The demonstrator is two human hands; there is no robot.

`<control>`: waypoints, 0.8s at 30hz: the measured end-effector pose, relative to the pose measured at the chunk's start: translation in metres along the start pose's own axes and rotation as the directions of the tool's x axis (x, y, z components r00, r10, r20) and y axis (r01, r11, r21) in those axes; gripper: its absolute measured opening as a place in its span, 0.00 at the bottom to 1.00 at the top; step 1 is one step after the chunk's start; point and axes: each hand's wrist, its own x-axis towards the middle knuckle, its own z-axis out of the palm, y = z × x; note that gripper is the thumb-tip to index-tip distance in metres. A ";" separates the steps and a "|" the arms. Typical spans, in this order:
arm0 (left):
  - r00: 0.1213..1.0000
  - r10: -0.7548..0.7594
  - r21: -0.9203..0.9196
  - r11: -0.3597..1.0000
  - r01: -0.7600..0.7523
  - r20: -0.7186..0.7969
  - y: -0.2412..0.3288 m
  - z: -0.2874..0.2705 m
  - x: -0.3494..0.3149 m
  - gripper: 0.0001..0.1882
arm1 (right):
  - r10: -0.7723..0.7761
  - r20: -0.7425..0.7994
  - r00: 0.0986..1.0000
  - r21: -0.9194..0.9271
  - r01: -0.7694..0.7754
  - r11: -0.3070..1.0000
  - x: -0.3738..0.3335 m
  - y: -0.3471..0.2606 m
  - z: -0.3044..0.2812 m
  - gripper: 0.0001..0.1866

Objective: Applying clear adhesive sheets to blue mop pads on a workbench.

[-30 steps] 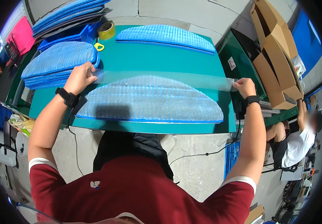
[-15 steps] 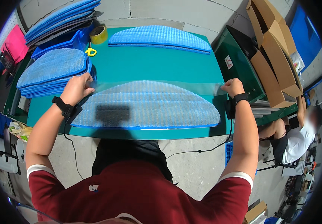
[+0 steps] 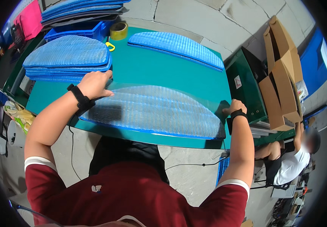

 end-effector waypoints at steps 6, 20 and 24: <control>1.000 0.012 -0.015 1.000 -0.011 0.008 -0.005 0.002 -0.001 0.28 | -0.524 -0.370 0.767 0.024 0.572 0.820 -0.038 -0.094 -0.059 0.30; 1.000 -0.008 -0.038 0.999 0.009 0.026 -0.007 0.006 0.001 0.27 | -0.892 0.046 0.451 0.290 0.848 0.444 -0.129 -0.253 -0.057 0.49; 0.999 0.014 -0.048 0.999 -0.012 0.028 -0.009 0.007 0.002 0.28 | -0.761 0.074 0.644 0.331 0.704 0.628 -0.092 -0.182 -0.032 0.48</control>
